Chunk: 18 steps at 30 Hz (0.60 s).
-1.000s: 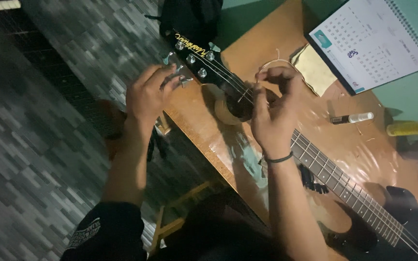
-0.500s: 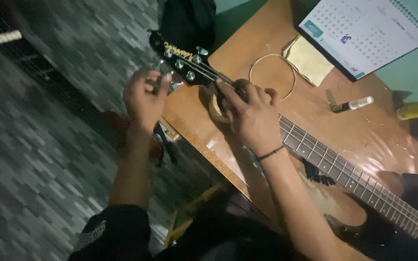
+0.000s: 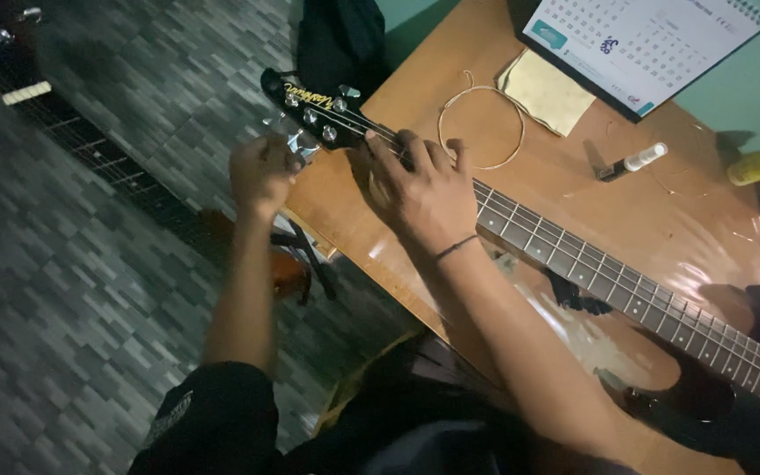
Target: Replacing a string on a bass guitar by threading it through the bridge and winding it onto the tuning peg.
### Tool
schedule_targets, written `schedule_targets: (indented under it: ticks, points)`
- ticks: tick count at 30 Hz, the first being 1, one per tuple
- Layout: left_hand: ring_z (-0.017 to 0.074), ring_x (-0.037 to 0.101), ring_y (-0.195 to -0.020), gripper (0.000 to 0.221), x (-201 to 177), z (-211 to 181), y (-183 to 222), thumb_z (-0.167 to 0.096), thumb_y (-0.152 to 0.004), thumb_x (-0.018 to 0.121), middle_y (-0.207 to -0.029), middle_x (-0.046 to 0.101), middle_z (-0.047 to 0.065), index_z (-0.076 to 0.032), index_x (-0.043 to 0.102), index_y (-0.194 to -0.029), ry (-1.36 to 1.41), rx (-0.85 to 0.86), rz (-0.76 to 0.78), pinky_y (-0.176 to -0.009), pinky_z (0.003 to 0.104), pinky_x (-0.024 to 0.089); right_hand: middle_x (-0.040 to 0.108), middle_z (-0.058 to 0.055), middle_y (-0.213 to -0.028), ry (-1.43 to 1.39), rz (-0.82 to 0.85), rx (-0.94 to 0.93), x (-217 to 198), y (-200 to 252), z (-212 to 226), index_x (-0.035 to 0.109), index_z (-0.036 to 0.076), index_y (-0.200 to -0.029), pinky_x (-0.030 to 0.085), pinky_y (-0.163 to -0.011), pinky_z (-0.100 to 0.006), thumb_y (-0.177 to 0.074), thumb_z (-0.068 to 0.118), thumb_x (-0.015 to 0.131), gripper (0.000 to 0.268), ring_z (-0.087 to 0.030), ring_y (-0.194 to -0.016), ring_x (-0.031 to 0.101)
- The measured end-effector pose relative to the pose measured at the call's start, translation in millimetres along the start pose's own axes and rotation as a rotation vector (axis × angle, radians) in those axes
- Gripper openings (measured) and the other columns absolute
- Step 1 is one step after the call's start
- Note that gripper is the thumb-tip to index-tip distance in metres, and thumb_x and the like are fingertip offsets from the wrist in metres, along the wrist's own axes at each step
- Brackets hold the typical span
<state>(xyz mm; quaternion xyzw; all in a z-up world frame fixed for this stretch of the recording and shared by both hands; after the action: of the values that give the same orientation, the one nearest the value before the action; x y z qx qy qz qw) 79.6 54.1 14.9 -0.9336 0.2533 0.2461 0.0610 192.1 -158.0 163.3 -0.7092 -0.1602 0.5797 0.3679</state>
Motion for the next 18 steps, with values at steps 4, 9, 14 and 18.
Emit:
schedule_targets:
  ticks: [4, 9, 14, 18]
  points:
    - [0.0125, 0.059, -0.053, 0.032, 0.7, 9.4, 4.4, -0.037, -0.096, 0.055, -0.062, 0.062, -0.001, -0.017, 0.071, -0.077, 0.067, -0.075, -0.098, -0.056, 0.033, 0.041, 0.066, -0.003, -0.104, -0.007, -0.022, -0.001, -2.1, 2.3, -3.1, 0.073, 0.031, -0.117, 0.046, -0.091, -0.042, -0.091, 0.036, 0.071, 0.027, -0.02, -0.088, 0.071]
    - [0.0371, 0.074, -0.079, 0.016, -14.2, -56.0, 34.4, -0.021, -0.101, 0.067, -0.086, 0.071, 0.015, -0.008, 0.066, -0.111, -0.041, 0.223, -0.309, -0.064, 0.042, 0.054, 0.065, -0.004, -0.103, -0.017, -0.006, -0.014, -5.7, 6.7, -10.5, 0.072, 0.029, -0.125, 0.046, -0.089, -0.042, -0.095, 0.033, 0.065, 0.031, -0.022, -0.086, 0.07]
    - [0.0424, 0.069, -0.1, 0.026, -13.8, -92.9, 52.6, -0.012, -0.098, 0.076, -0.117, 0.068, 0.02, -0.007, 0.07, -0.122, -0.33, 0.263, -0.216, -0.079, 0.051, 0.058, 0.061, -0.005, -0.104, -0.088, 0.05, 0.007, 3.6, 15.9, -20.3, 0.067, 0.03, -0.129, 0.044, -0.091, -0.044, -0.094, 0.034, 0.065, 0.036, -0.024, -0.089, 0.066]
    - [0.0373, 0.069, -0.105, 0.037, 2.9, -45.8, 33.7, -0.014, -0.099, 0.069, -0.127, 0.07, 0.015, -0.019, 0.07, -0.136, -0.567, 0.39, -0.163, -0.081, 0.049, 0.053, 0.06, -0.011, -0.1, -0.114, 0.042, 0.044, -2.4, 21.3, -22.4, 0.064, 0.025, -0.127, 0.046, -0.082, -0.052, -0.097, 0.027, 0.062, 0.03, -0.035, -0.078, 0.058]
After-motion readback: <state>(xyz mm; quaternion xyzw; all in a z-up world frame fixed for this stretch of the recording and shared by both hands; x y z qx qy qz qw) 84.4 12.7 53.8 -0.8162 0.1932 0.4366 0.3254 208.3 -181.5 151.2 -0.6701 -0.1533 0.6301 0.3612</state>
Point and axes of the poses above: each hand's wrist, its own y-axis away from the middle knuckle, its own x-axis out of the palm, z = x × y, the point moved 10 cm from there along -y, towards the middle knuckle
